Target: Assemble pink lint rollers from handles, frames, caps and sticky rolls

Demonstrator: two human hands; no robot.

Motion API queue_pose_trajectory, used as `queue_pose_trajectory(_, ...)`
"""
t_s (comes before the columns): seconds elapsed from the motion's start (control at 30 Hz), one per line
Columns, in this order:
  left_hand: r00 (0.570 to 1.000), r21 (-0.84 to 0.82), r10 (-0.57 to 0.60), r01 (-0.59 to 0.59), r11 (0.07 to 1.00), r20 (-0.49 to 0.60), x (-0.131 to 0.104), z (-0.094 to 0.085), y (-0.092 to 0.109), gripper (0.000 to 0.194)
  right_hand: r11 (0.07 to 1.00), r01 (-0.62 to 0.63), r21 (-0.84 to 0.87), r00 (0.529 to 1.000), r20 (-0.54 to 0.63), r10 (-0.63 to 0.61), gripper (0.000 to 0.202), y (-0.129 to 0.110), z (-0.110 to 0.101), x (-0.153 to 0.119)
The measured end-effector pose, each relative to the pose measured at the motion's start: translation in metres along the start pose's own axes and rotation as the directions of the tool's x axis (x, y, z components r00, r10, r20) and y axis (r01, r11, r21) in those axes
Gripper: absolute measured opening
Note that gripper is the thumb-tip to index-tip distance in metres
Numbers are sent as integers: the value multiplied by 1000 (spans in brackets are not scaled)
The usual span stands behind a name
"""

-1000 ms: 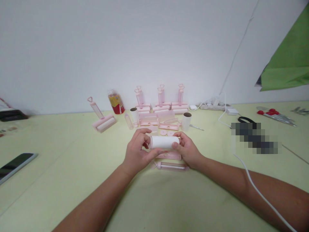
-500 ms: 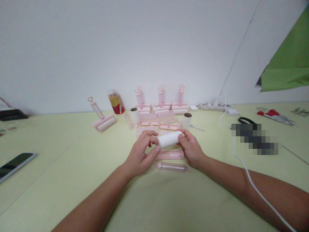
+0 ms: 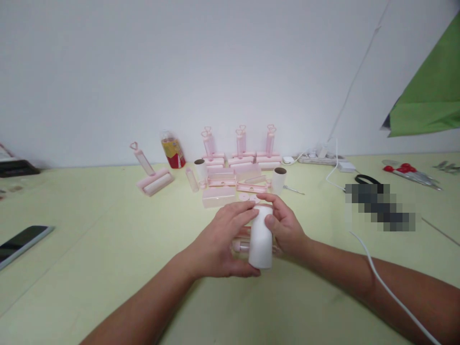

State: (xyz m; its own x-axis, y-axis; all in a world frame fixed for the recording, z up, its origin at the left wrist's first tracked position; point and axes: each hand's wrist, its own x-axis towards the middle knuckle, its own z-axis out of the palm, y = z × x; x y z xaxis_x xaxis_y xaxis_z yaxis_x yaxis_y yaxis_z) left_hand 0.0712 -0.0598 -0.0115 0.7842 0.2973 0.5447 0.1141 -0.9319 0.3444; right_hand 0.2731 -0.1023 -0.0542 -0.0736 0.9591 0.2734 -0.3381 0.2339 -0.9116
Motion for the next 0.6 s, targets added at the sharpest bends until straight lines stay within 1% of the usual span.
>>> queue_pose_trajectory(0.1,999,11,7,-8,1000,41,1,2,6,108,999,-25,27,1000,18,24,65,0,4,-4)
queue_pose_trajectory(0.17,998,9,-32,32,999,50,1,1,9,102,999,-38,19,998,45,37,66,2,3,-4)
queue_pose_trajectory(0.23,997,-10,-77,77,997,22,0,-2,9,96,1000,-21,-17,997,67,22,63,4,0,-2)
queue_pose_trajectory(0.27,995,-24,-97,97,995,-12,-1,-5,7,93,998,5,-67,998,62,-1,58,5,-2,0)
queue_pose_trajectory(0.3,992,-37,-114,112,993,-60,-3,-8,4,90,988,32,-152,998,52,-25,52,7,-5,3)
queue_pose_trajectory(0.33,985,-52,-130,125,991,-112,-6,-12,1,88,961,50,-273,998,40,-41,47,8,-8,5)
queue_pose_trajectory(0.37,976,-69,-149,139,988,-158,-8,-16,-4,84,908,54,-415,998,34,-44,42,8,-11,8)
queue_pose_trajectory(0.4,966,-89,-170,155,984,-194,-12,-19,-9,81,828,43,-560,999,33,-29,37,9,-14,11)
queue_pose_trajectory(0.47,949,-144,-211,181,973,-235,-17,-24,-18,77,627,7,-779,998,42,41,28,9,-19,16)
queue_pose_trajectory(0.5,943,-172,-230,191,966,-241,-19,-26,-21,75,539,-4,-842,996,45,77,23,9,-21,18)
queue_pose_trajectory(0.53,939,-194,-244,199,960,-241,-21,-26,-23,75,472,-6,-882,992,52,111,18,9,-22,19)
queue_pose_trajectory(0.6,938,-217,-256,206,954,-235,-22,-25,-25,74,384,1,-924,983,70,168,12,9,-24,21)
